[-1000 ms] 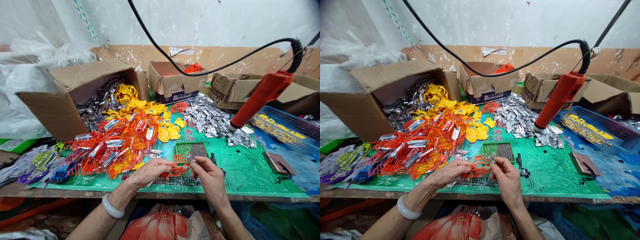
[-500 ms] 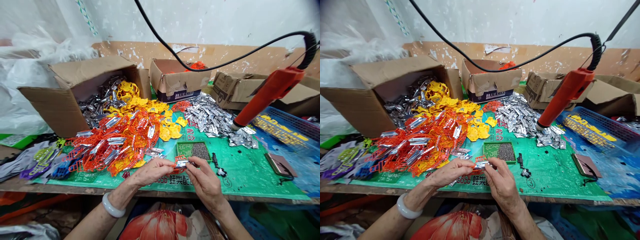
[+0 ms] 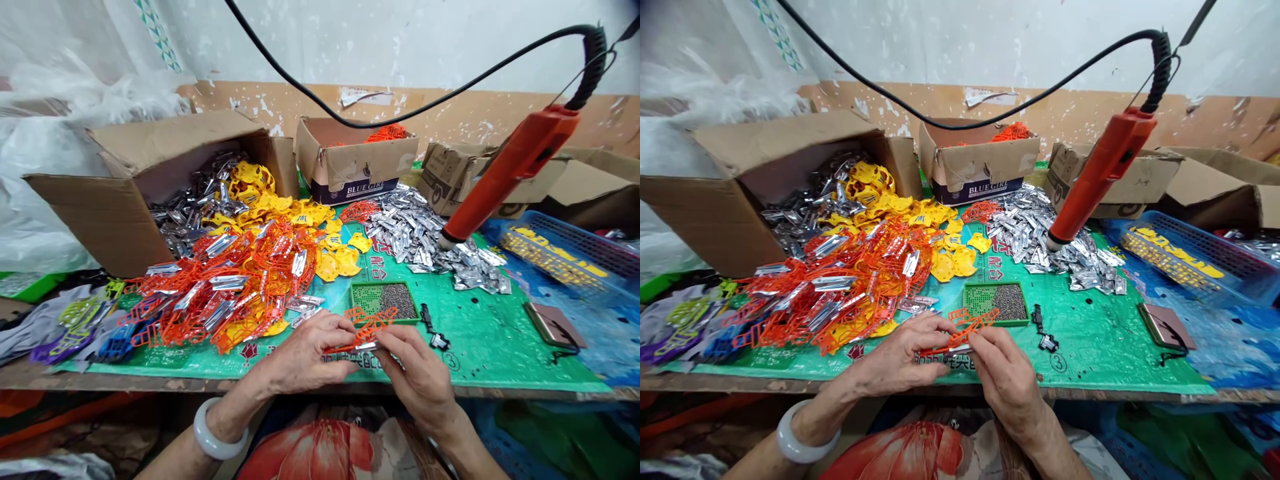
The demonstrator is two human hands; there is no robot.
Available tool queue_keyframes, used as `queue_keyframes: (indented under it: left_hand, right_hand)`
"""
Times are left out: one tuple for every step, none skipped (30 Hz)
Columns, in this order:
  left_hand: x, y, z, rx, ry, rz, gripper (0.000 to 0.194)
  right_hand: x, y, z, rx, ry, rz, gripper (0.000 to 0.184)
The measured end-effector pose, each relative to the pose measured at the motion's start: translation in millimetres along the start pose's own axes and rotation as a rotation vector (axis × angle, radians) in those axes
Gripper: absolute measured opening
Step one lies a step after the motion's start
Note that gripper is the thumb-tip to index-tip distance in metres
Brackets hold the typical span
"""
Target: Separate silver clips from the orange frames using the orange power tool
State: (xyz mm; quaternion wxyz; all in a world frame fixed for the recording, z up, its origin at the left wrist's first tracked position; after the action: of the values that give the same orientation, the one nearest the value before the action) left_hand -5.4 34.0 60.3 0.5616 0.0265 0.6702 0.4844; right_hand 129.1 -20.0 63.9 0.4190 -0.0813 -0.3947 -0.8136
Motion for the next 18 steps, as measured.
queue_keyframes:
  left_hand:
    - [-0.4, -0.1, -0.1, -0.02, -0.005, 0.034, 0.023]
    - [-0.5, 0.0, 0.0, -0.047, -0.008, 0.069, 0.023]
    - [-0.8, 0.1, 0.3, -0.078, -0.015, 0.104, 0.022]
    - [-1.3, 0.2, 0.5, -0.11, -0.025, 0.139, 0.02]
    - [-2.1, 0.2, 0.7, -0.14, -0.039, 0.169, 0.02]
    - [-3.1, 0.3, 0.6, -0.165, -0.056, 0.192, 0.02]
    - [-4.4, 0.4, 0.2, -0.184, -0.079, 0.208, 0.021]
    - [-5.8, 0.9, -0.4, -0.201, -0.104, 0.219, 0.022]
    - [-7.1, 1.5, -1.2, -0.212, -0.127, 0.227, 0.024]
    - [-8.1, 2.3, -2.1, -0.218, -0.147, 0.233, 0.026]
    - [-8.9, 2.9, -3.0, -0.22, -0.165, 0.239, 0.028]
    - [-9.4, 3.4, -3.8, -0.22, -0.179, 0.248, 0.029]
    - [-9.6, 3.6, -4.4, -0.218, -0.19, 0.258, 0.029]
    - [-9.7, 3.5, -5.0, -0.216, -0.2, 0.268, 0.03]
    - [-9.7, 2.9, -5.4, -0.213, -0.211, 0.276, 0.029]
    - [-9.8, 2.4, -5.8, -0.217, -0.225, 0.281, 0.029]
    - [-9.9, 1.9, -6.2, -0.225, -0.24, 0.285, 0.029]
    - [-10.0, 1.7, -6.6, -0.24, -0.256, 0.288, 0.029]
  right_hand:
    - [2.1, -0.2, -0.6, 0.001, 0.015, -0.01, 0.046]
    - [3.9, -0.2, -1.1, -0.006, 0.027, -0.024, 0.047]
    - [5.3, 0.3, -1.6, -0.021, 0.033, -0.041, 0.048]
    - [6.1, 1.1, -1.9, -0.045, 0.031, -0.063, 0.049]
    - [6.6, 2.4, -2.2, -0.074, 0.024, -0.091, 0.048]
    - [6.8, 3.6, -2.4, -0.1, 0.012, -0.119, 0.047]
    - [7.1, 4.9, -2.3, -0.122, 0.0, -0.144, 0.045]
    - [7.5, 6.1, -2.1, -0.139, -0.01, -0.159, 0.042]
    - [7.9, 7.4, -1.8, -0.153, -0.017, -0.163, 0.04]
    - [8.2, 8.8, -1.4, -0.166, -0.025, -0.157, 0.037]
    - [8.0, 10.1, -1.0, -0.174, -0.036, -0.145, 0.035]
    - [7.5, 11.4, -0.8, -0.182, -0.047, -0.131, 0.033]
    - [6.9, 12.1, -0.7, -0.182, -0.057, -0.116, 0.031]
    - [6.4, 12.2, -0.7, -0.175, -0.061, -0.103, 0.029]
    - [6.1, 11.9, -0.7, -0.165, -0.058, -0.09, 0.028]
    - [6.1, 11.5, -0.8, -0.154, -0.05, -0.075, 0.028]
    - [6.2, 11.3, -0.9, -0.147, -0.04, -0.056, 0.028]
    - [6.3, 11.5, -1.0, -0.145, -0.031, -0.037, 0.027]
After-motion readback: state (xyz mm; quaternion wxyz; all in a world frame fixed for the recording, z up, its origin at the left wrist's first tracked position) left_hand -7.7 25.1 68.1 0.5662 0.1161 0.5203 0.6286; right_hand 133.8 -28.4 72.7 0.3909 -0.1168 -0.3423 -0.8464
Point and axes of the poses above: each hand's wrist, its own z-axis towards the middle knuckle, its own y-axis out of the back of the hand, x = y × z, the point moved 7 cm from there along z, towards the middle knuckle, and after that the axes turned 2 degrees about y, right-handed, at the moved point
